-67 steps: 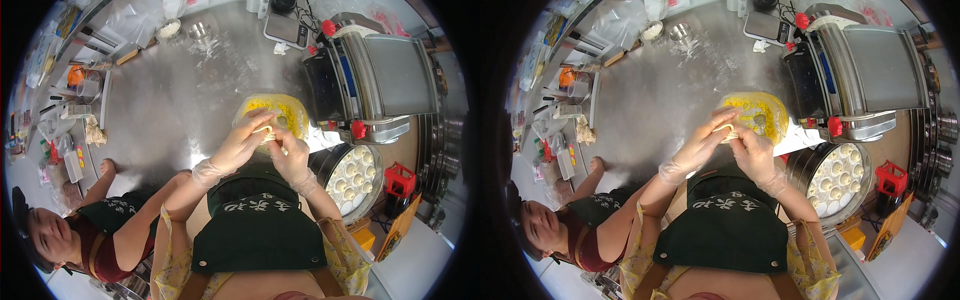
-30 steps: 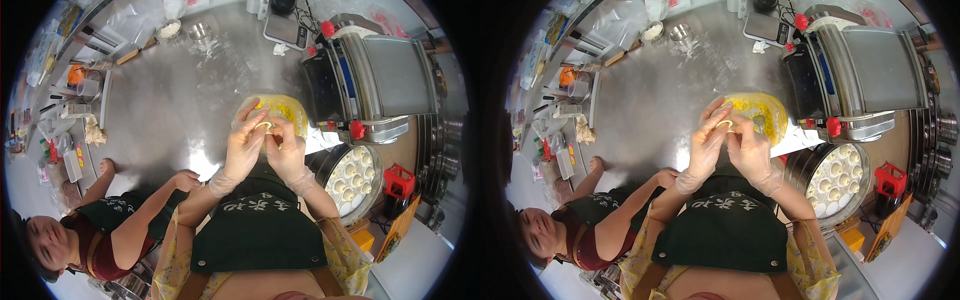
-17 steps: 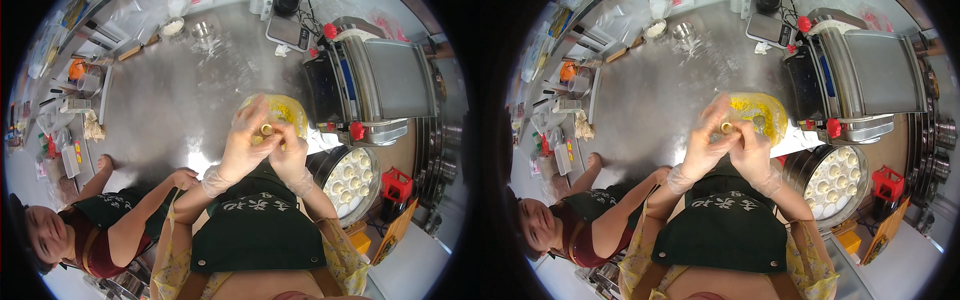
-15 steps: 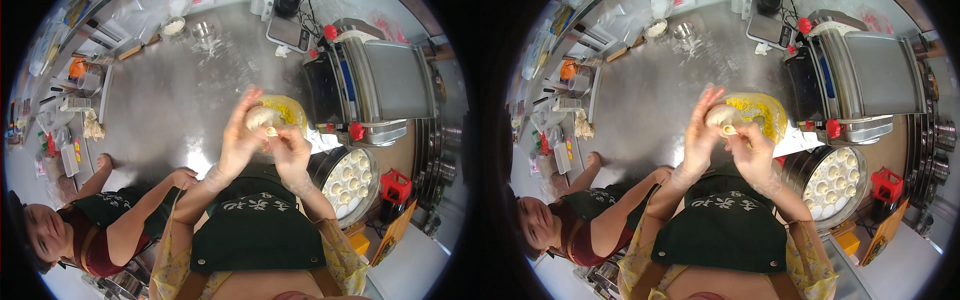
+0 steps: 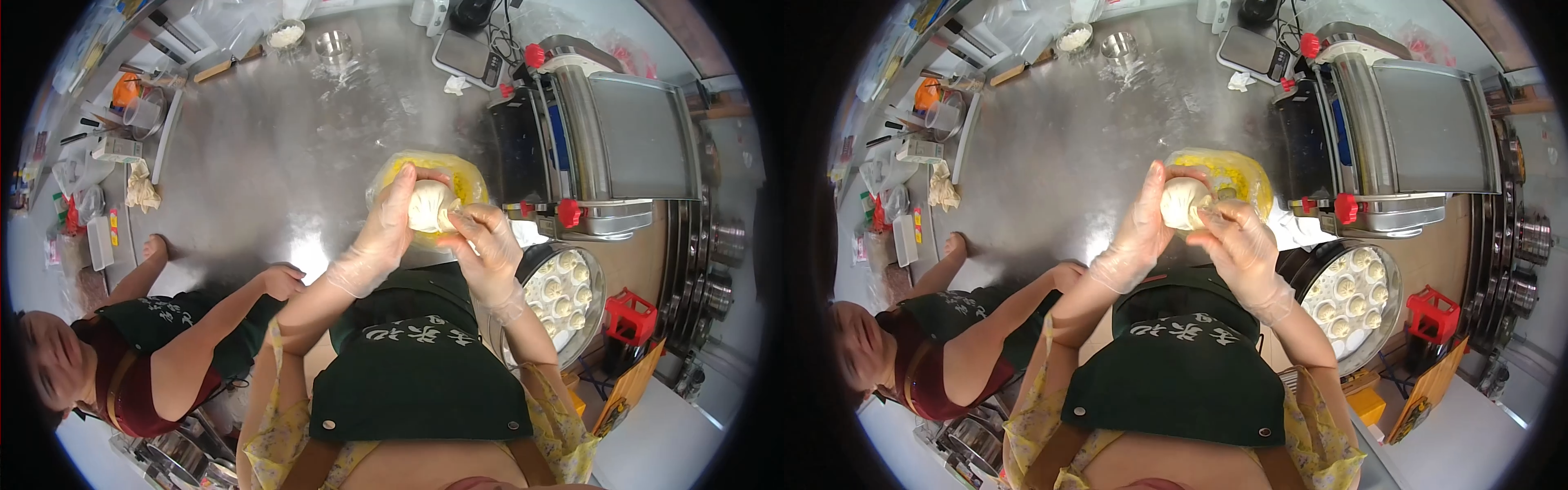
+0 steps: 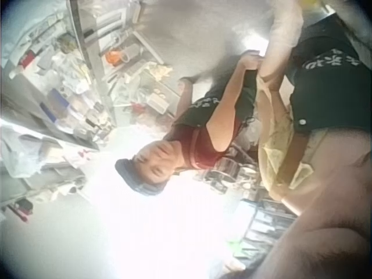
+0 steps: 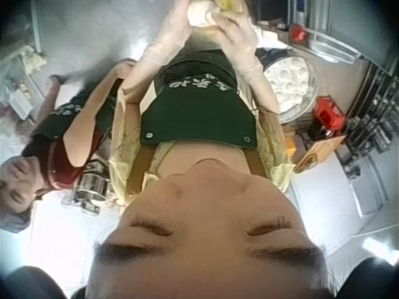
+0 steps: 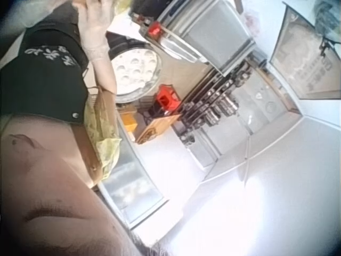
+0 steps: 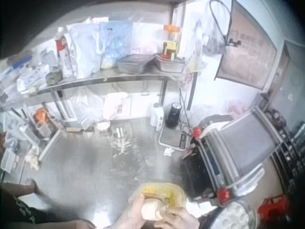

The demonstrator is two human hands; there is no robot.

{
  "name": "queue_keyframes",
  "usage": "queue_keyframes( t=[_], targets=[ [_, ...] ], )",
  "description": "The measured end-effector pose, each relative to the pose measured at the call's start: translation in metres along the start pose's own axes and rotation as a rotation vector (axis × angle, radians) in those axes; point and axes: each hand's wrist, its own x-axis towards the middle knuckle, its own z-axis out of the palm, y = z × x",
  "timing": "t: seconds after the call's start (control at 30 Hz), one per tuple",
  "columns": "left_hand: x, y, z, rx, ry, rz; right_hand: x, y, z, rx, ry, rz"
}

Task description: Prepare steamed buns by filling dough circles with yellow filling and placing them in a steamer.

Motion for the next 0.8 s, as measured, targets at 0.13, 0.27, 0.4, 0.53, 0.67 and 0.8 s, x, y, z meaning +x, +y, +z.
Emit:
queue_keyframes(
  t=[0.13, 0.27, 0.4, 0.53, 0.67, 0.8],
  targets=[
    [0.015, 0.028, 0.012, 0.171, -0.164, -0.406, 0.0, 0.02, -0.028, -0.264, -0.273, -0.359],
    [0.034, 0.049, 0.023, 0.877, -0.414, -0.711, 0.024, 0.012, -0.047, -0.278, -0.479, -0.519],
    [0.058, 0.049, 0.03, 0.645, -0.814, -0.802, 0.021, 0.025, -0.052, -0.06, -0.363, -0.551],
    [0.008, -0.025, 0.026, -0.309, -0.453, -0.352, 0.023, 0.031, -0.057, 0.222, -0.36, -0.157],
    [0.006, -0.043, 0.03, -0.267, -0.246, -0.369, 0.025, 0.045, -0.062, 0.085, -0.49, -0.224],
    [-0.003, -0.049, 0.042, -0.142, -0.143, -0.08, 0.015, 0.052, -0.053, 0.097, -0.299, -0.247]
  ],
)
